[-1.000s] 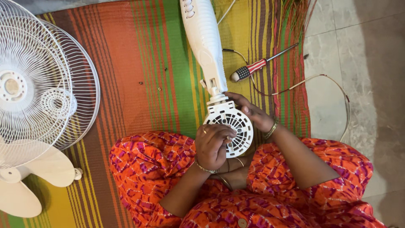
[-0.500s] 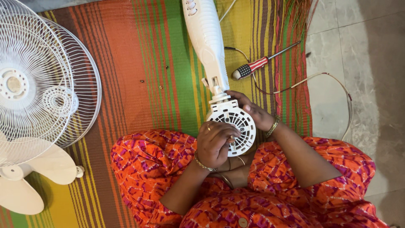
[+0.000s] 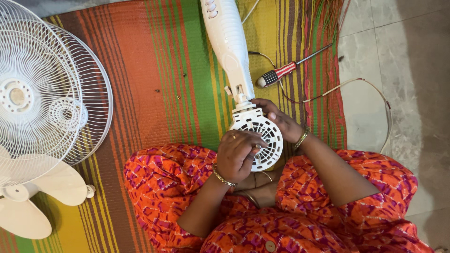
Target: The person sits on a mat and uses a screwdriver to tighten screws on the rear housing of a disassembled fan motor. They repeatedly insert and turn the screwdriver on multiple screw holes around the motor's circular backplate.
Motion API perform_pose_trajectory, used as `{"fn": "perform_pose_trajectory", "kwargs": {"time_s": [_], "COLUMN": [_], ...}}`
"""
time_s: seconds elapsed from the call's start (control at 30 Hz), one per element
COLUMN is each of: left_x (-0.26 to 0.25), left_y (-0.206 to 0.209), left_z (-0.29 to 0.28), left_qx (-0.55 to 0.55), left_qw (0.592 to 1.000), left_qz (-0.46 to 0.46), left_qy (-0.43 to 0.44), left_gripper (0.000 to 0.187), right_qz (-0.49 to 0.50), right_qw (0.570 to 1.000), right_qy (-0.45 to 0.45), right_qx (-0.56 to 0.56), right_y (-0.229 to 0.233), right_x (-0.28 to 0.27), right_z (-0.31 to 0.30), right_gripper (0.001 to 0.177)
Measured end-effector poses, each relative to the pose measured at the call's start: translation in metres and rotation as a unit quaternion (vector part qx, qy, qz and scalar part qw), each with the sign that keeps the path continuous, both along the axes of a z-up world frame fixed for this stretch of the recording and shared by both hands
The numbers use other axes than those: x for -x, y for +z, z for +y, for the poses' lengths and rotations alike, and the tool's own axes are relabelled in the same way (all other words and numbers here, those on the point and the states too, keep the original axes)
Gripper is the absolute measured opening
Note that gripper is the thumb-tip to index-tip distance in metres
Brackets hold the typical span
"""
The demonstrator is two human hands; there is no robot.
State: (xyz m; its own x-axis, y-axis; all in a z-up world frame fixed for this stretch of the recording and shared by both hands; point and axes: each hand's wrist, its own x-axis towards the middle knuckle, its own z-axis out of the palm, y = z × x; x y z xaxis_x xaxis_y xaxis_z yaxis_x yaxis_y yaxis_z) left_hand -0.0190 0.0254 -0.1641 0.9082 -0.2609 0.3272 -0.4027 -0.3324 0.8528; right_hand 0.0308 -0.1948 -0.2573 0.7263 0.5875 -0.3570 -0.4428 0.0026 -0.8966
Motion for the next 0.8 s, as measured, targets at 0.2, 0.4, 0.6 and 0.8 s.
{"fn": "perform_pose_trajectory", "kwargs": {"time_s": [0.2,0.4,0.6,0.8], "left_x": [-0.003,-0.007,-0.052,-0.067], "left_y": [0.016,0.007,-0.079,-0.180], "left_z": [0.001,0.031,0.142,0.148], "left_qx": [0.010,-0.007,-0.095,-0.185], "left_qw": [1.000,0.995,0.913,0.892], "left_qz": [0.015,-0.051,0.217,0.243], "left_qy": [0.015,0.087,0.333,0.333], "left_gripper": [0.022,0.034,0.019,0.023], "right_qz": [-0.019,-0.045,-0.069,-0.062], "right_qw": [1.000,0.999,0.958,0.954], "right_qy": [0.000,-0.025,-0.111,-0.136], "right_qx": [0.018,0.009,0.257,0.260], "right_y": [0.001,-0.005,-0.028,-0.043], "right_x": [-0.001,0.002,0.002,-0.001], "right_z": [-0.007,-0.008,-0.017,-0.022], "right_gripper": [0.080,0.079,0.057,0.031]}}
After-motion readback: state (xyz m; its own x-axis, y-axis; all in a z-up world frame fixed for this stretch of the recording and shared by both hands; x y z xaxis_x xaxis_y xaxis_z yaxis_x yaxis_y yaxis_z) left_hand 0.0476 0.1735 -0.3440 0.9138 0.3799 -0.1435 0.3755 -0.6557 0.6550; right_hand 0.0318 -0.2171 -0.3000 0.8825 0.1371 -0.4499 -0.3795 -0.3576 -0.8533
